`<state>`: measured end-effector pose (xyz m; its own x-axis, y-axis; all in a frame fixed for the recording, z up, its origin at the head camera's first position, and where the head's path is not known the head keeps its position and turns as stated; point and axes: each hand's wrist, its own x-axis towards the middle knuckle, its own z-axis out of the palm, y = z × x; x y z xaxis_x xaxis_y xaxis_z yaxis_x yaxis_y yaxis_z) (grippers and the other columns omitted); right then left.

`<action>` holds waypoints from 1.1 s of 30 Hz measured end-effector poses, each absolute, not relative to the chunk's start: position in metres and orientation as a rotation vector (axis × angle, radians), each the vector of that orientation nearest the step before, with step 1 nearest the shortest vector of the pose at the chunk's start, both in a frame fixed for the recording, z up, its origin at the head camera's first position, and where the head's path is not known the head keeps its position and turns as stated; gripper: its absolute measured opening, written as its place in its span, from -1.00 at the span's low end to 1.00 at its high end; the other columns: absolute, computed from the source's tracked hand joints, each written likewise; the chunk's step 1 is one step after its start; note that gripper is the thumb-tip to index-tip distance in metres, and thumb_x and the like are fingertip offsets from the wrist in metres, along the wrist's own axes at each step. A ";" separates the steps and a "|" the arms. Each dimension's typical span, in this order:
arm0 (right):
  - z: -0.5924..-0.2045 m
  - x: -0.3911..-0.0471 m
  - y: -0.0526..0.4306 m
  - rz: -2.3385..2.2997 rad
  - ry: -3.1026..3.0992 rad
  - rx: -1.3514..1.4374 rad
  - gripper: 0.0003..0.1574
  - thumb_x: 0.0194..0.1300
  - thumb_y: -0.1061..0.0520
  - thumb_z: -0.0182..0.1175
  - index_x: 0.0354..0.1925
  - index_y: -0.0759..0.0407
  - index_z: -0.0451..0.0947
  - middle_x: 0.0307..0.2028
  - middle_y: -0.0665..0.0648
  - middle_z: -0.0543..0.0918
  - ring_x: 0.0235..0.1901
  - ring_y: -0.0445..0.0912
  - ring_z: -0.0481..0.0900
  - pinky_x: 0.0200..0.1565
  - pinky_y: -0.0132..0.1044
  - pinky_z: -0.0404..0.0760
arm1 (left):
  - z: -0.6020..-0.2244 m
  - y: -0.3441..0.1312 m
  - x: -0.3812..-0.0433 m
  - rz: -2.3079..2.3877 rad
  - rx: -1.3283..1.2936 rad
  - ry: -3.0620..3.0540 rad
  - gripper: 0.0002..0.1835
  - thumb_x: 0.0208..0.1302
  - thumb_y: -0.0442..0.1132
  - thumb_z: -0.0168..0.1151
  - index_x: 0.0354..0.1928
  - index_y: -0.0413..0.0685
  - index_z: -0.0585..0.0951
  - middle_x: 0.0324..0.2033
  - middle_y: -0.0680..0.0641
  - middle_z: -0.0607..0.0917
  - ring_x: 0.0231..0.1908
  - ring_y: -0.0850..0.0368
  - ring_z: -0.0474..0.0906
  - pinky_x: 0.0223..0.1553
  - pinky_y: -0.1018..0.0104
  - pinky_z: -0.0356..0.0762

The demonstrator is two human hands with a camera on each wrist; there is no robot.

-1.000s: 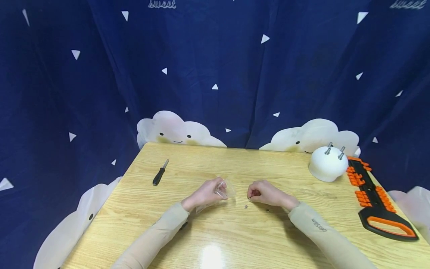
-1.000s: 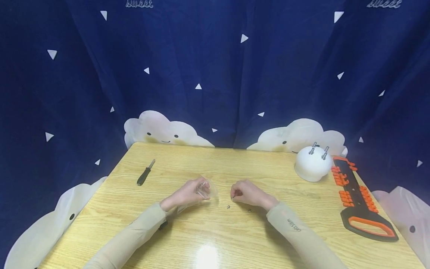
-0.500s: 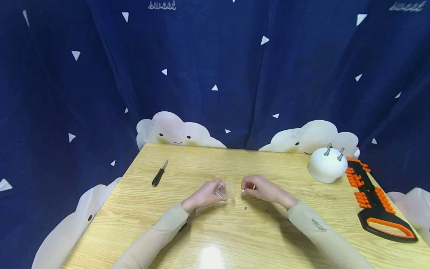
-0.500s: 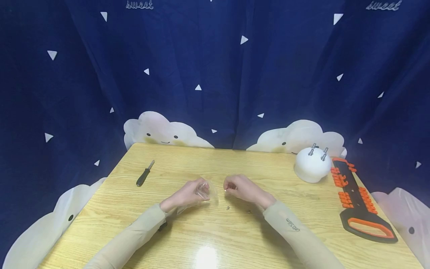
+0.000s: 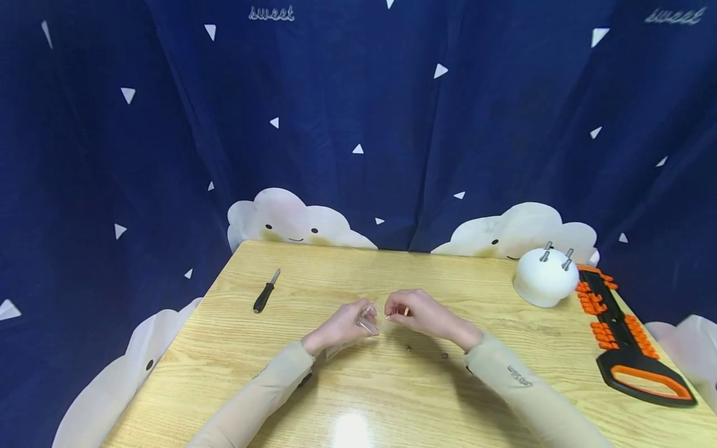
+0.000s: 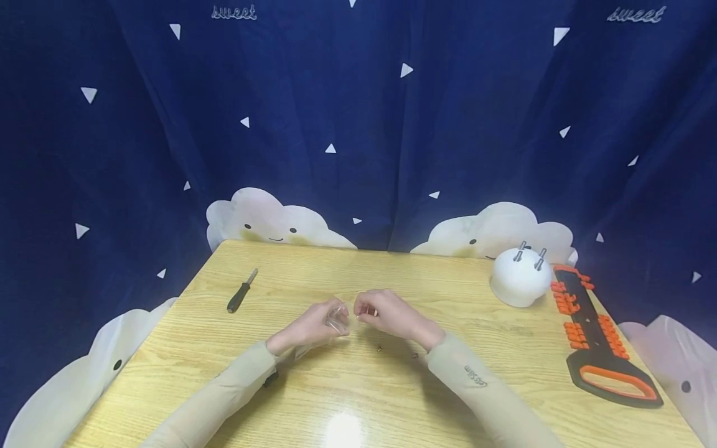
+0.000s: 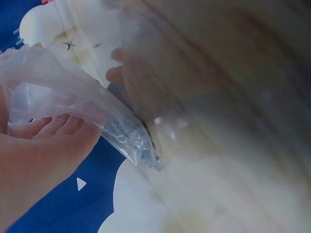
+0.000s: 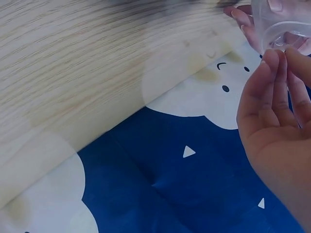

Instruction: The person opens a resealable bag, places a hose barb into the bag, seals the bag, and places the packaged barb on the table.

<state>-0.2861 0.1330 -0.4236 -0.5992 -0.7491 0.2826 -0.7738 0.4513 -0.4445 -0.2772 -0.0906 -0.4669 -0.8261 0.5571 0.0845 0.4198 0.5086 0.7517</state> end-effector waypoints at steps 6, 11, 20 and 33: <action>-0.421 -0.283 0.133 0.883 -2.647 1.379 -0.90 0.25 0.35 0.28 -0.31 0.18 0.59 -0.39 0.01 0.69 -0.39 -0.31 0.57 -0.36 -0.51 0.63 | -0.466 -0.091 -0.277 1.212 0.834 2.589 -0.59 0.16 -0.35 0.39 0.02 -0.28 0.50 -0.09 -0.23 0.71 -0.14 0.02 0.70 -0.04 0.31 0.68; -0.421 -0.282 0.143 0.896 -2.632 1.366 -0.91 0.25 0.34 0.29 -0.32 0.19 0.59 -0.39 0.02 0.68 -0.40 -0.30 0.58 -0.38 -0.49 0.62 | -0.467 -0.092 -0.278 1.215 0.844 2.602 -0.61 0.13 -0.38 0.38 0.00 -0.28 0.51 -0.13 -0.22 0.72 -0.14 -0.01 0.70 -0.03 0.27 0.69; -0.436 -0.265 0.185 0.885 -2.737 1.303 -0.90 0.25 0.30 0.30 -0.29 0.13 0.58 -0.41 -0.01 0.66 -0.42 -0.36 0.54 -0.42 -0.49 0.60 | -0.469 -0.090 -0.275 1.224 0.814 2.586 -0.61 0.14 -0.38 0.38 0.01 -0.29 0.52 -0.11 -0.22 0.72 -0.09 -0.01 0.67 0.01 0.23 0.67; -0.462 -0.247 0.233 0.876 -2.792 1.292 -0.86 0.18 0.28 0.37 -0.32 0.14 0.58 -0.49 -0.08 0.56 -0.46 -0.42 0.37 -0.45 -0.44 0.51 | -0.468 -0.093 -0.275 1.235 0.793 2.574 -0.58 0.16 -0.35 0.39 0.04 -0.31 0.51 -0.08 -0.22 0.71 -0.11 0.00 0.70 -0.01 0.27 0.69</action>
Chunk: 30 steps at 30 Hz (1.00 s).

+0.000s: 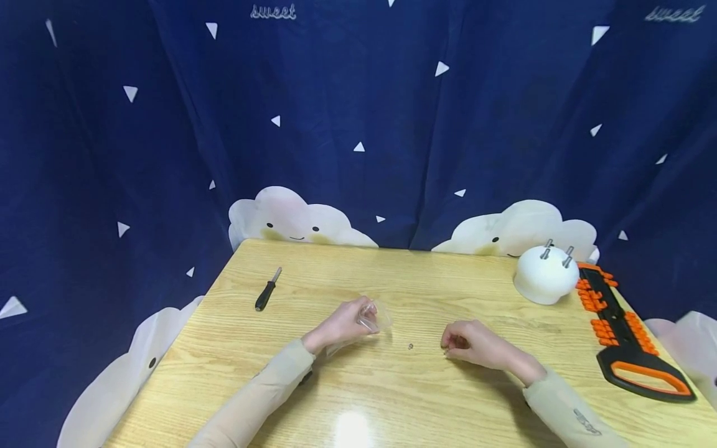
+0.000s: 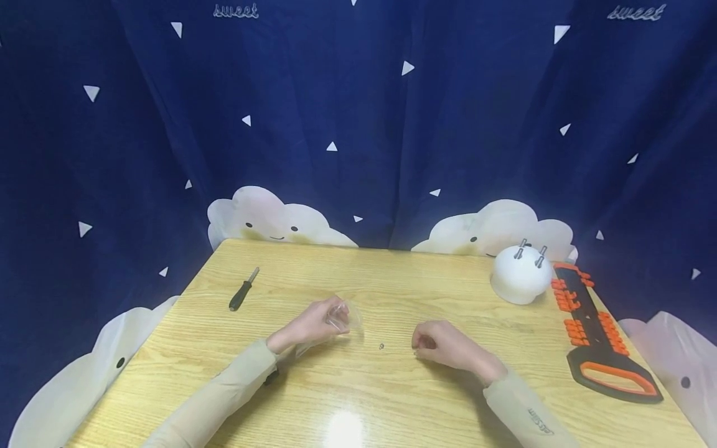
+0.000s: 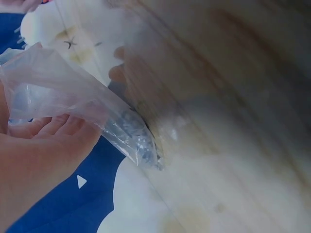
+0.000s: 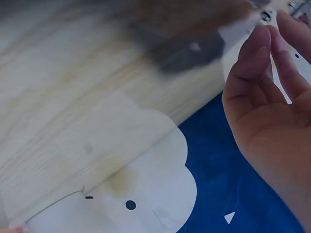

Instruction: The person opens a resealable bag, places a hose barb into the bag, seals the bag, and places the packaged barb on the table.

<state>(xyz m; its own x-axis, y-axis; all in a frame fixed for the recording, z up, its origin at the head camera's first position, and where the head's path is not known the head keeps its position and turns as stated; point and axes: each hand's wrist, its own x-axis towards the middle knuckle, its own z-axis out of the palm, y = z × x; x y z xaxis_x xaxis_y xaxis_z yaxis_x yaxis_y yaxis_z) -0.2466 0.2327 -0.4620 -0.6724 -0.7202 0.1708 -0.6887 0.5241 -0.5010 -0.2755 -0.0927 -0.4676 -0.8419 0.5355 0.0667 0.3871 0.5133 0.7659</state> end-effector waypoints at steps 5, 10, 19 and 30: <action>-0.470 -0.246 0.236 -0.826 2.704 -1.253 -0.84 0.21 0.30 0.34 -0.34 0.10 0.56 -0.47 -0.09 0.56 -0.45 -0.42 0.36 -0.46 -0.45 0.50 | -0.468 -0.093 -0.276 1.225 0.784 2.584 -0.57 0.15 -0.32 0.41 0.03 -0.30 0.51 -0.11 -0.21 0.72 -0.13 0.01 0.70 -0.01 0.23 0.69; -0.471 -0.247 0.235 -0.822 2.713 -1.225 -0.84 0.23 0.29 0.32 -0.38 0.07 0.55 -0.47 -0.12 0.55 -0.45 -0.44 0.34 -0.45 -0.49 0.46 | -0.468 -0.092 -0.276 1.208 0.785 2.596 -0.58 0.16 -0.31 0.41 0.03 -0.27 0.52 -0.11 -0.19 0.72 -0.13 0.02 0.70 0.01 0.23 0.69; -0.462 -0.255 0.222 -0.884 2.723 -1.229 -0.87 0.27 0.31 0.28 -0.35 0.09 0.57 -0.47 -0.06 0.63 -0.48 -0.43 0.38 -0.46 -0.53 0.48 | -0.465 -0.091 -0.275 1.196 0.774 2.602 -0.56 0.16 -0.30 0.41 0.06 -0.28 0.51 -0.09 -0.19 0.72 -0.11 0.01 0.69 0.03 0.21 0.68; -0.442 -0.271 0.180 -0.919 2.857 -1.291 -0.94 0.32 0.23 0.27 -0.31 0.08 0.60 -0.43 -0.08 0.66 -0.42 -0.39 0.50 -0.38 -0.34 0.63 | -0.465 -0.091 -0.274 1.222 0.763 2.585 -0.57 0.16 -0.31 0.41 0.04 -0.29 0.51 -0.11 -0.19 0.72 -0.12 0.01 0.70 0.03 0.19 0.68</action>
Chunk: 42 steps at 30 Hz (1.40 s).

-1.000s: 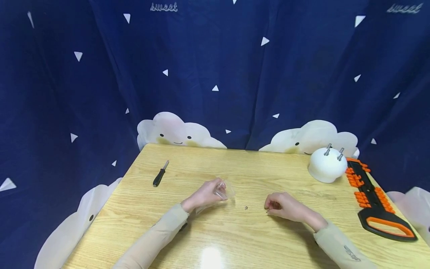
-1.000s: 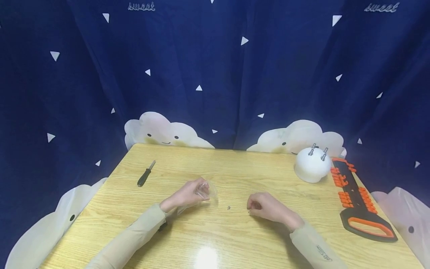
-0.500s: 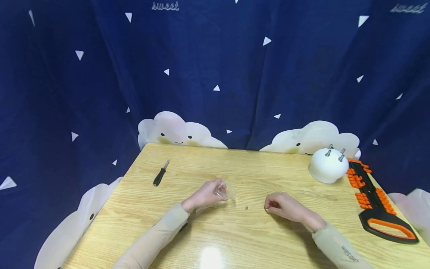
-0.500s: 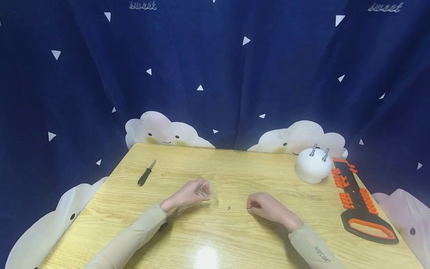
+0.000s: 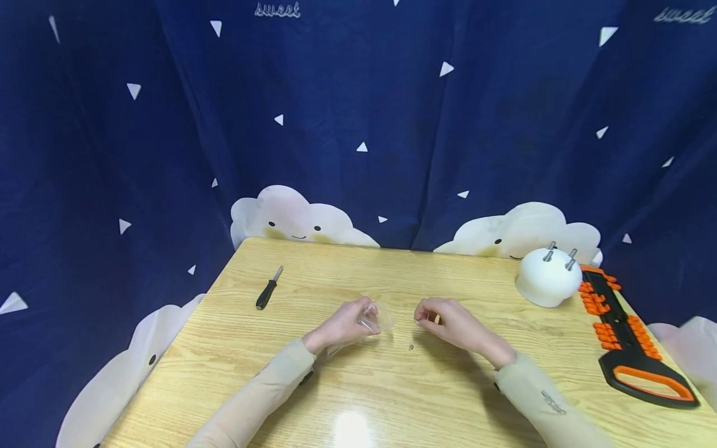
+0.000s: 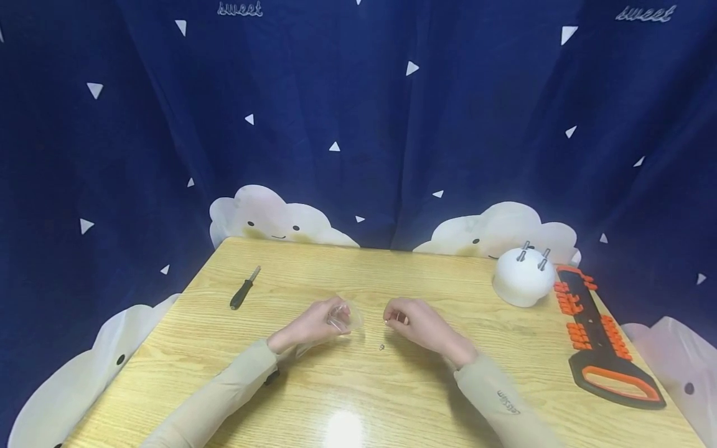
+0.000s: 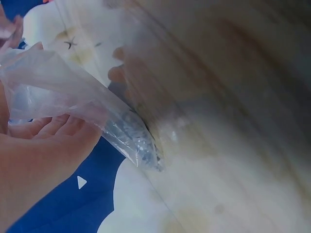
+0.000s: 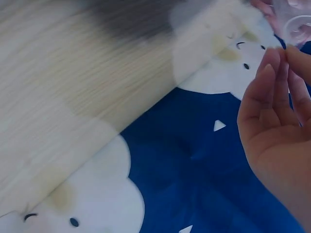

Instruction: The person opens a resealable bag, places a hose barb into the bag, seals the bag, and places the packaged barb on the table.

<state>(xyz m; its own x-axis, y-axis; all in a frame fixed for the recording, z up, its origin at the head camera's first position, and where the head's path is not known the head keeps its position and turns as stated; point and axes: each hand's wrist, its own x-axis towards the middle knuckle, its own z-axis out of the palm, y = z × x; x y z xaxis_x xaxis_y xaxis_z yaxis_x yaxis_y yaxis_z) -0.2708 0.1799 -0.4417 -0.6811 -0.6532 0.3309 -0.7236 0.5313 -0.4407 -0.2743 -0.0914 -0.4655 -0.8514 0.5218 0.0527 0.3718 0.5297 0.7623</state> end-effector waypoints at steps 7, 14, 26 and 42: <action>-0.436 -0.277 0.149 0.881 -2.568 1.230 -0.95 0.28 0.23 0.30 -0.31 0.10 0.61 -0.42 -0.07 0.66 -0.42 -0.34 0.53 -0.37 -0.37 0.64 | -0.465 -0.090 -0.275 1.202 0.783 2.605 -0.58 0.16 -0.30 0.41 0.02 -0.26 0.52 -0.11 -0.19 0.73 -0.14 0.02 0.69 -0.02 0.26 0.68; -0.435 -0.280 0.137 0.932 -2.566 1.271 -0.93 0.27 0.30 0.29 -0.27 0.16 0.63 -0.39 0.00 0.71 -0.42 -0.30 0.57 -0.36 -0.42 0.64 | -0.465 -0.090 -0.275 1.188 0.792 2.616 -0.60 0.17 -0.31 0.39 0.02 -0.26 0.51 -0.12 -0.18 0.72 -0.15 0.04 0.69 -0.04 0.30 0.68; -0.443 -0.279 0.161 0.915 -2.626 1.242 -0.91 0.25 0.32 0.29 -0.29 0.15 0.62 -0.38 0.04 0.71 -0.43 -0.30 0.58 -0.43 -0.49 0.60 | -0.462 -0.092 -0.274 1.195 0.793 2.599 -0.61 0.17 -0.36 0.37 0.02 -0.30 0.52 -0.11 -0.21 0.72 -0.11 -0.01 0.67 0.00 0.26 0.67; -0.474 -0.267 0.172 0.838 -2.786 1.355 -0.90 0.21 0.27 0.36 -0.32 0.14 0.62 -0.43 -0.05 0.61 -0.42 -0.32 0.44 -0.38 -0.46 0.54 | -0.462 -0.090 -0.273 1.208 0.760 2.591 -0.61 0.17 -0.36 0.37 0.03 -0.28 0.52 -0.08 -0.19 0.71 -0.08 0.01 0.67 0.03 0.21 0.66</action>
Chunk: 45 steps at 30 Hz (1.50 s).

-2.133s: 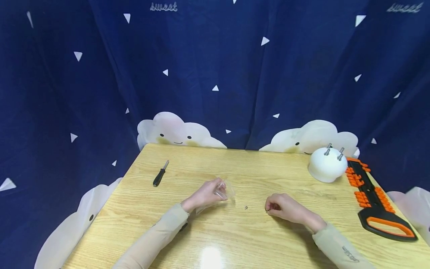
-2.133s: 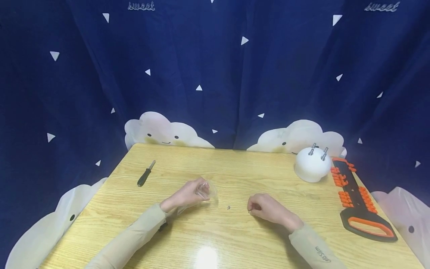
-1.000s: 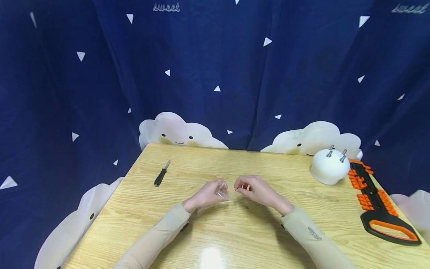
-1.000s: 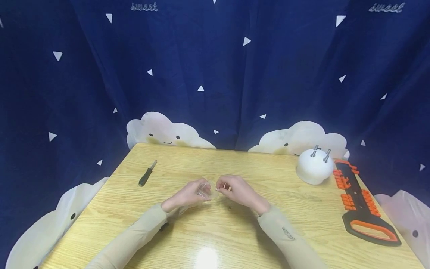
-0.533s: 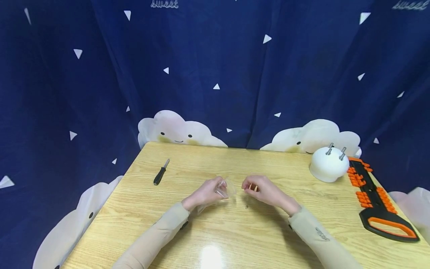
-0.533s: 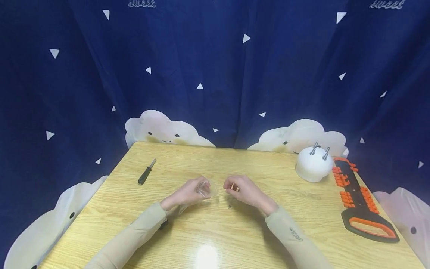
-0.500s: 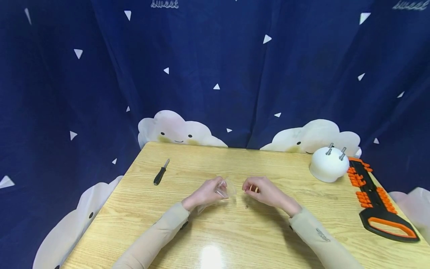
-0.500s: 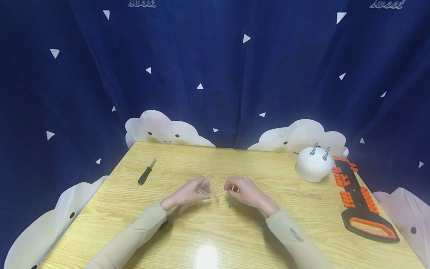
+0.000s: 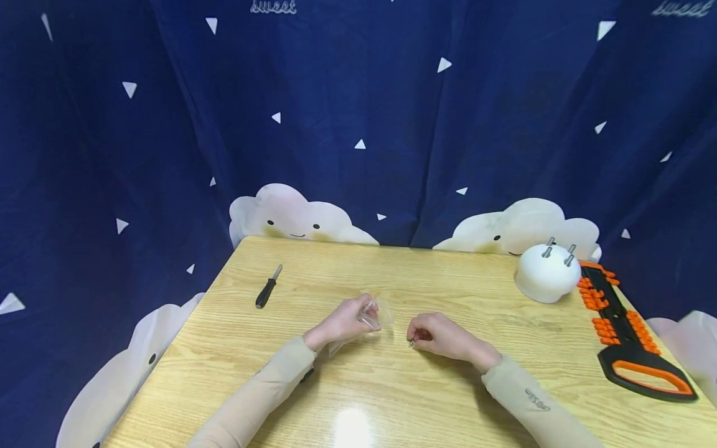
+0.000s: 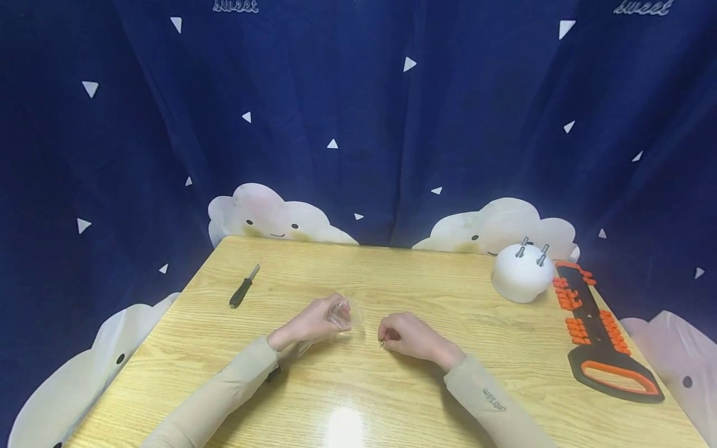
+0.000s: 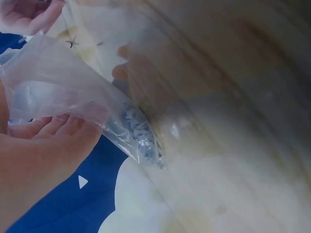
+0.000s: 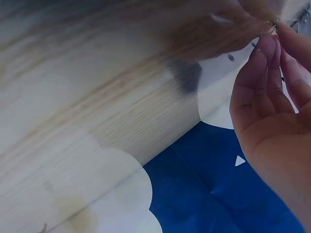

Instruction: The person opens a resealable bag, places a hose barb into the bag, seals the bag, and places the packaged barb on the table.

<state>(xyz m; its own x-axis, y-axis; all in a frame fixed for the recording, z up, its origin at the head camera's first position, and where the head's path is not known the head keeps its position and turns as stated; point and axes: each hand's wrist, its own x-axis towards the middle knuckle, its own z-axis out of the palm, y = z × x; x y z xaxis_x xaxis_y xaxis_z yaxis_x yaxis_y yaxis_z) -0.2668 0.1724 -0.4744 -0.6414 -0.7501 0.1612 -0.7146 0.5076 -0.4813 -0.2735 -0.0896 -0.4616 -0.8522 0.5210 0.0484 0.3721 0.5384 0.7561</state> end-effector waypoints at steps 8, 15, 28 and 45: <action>-0.477 -0.268 0.171 -0.777 2.688 -1.304 -0.91 0.24 0.25 0.34 -0.35 0.07 0.62 -0.40 -0.07 0.63 -0.40 -0.38 0.41 -0.35 -0.51 0.51 | -0.463 -0.090 -0.274 1.207 0.790 2.602 -0.62 0.15 -0.40 0.35 0.01 -0.31 0.52 -0.08 -0.24 0.70 -0.07 -0.04 0.66 0.05 0.16 0.66; -0.467 -0.271 0.171 -0.876 2.730 -1.317 -0.89 0.27 0.31 0.28 -0.34 0.12 0.58 -0.43 -0.01 0.67 -0.46 -0.38 0.44 -0.41 -0.47 0.54 | -0.465 -0.090 -0.275 1.195 0.801 2.603 -0.61 0.16 -0.39 0.35 0.03 -0.33 0.51 -0.06 -0.24 0.70 -0.07 -0.03 0.67 0.04 0.19 0.67; -0.437 -0.281 0.143 -0.951 2.853 -1.307 -0.94 0.32 0.17 0.28 -0.31 0.15 0.62 -0.39 -0.04 0.69 -0.41 -0.33 0.56 -0.34 -0.38 0.66 | -0.466 -0.091 -0.275 1.188 0.806 2.621 -0.61 0.16 -0.35 0.38 0.01 -0.29 0.51 -0.11 -0.21 0.72 -0.11 0.01 0.68 0.01 0.22 0.67; -0.427 -0.277 0.132 -1.004 2.795 -1.270 -0.88 0.27 0.30 0.29 -0.30 0.07 0.61 -0.39 -0.03 0.68 -0.42 -0.33 0.53 -0.35 -0.47 0.61 | -0.464 -0.089 -0.276 1.184 0.812 2.609 -0.60 0.18 -0.33 0.39 0.02 -0.31 0.51 -0.13 -0.21 0.72 -0.13 0.02 0.69 -0.03 0.30 0.67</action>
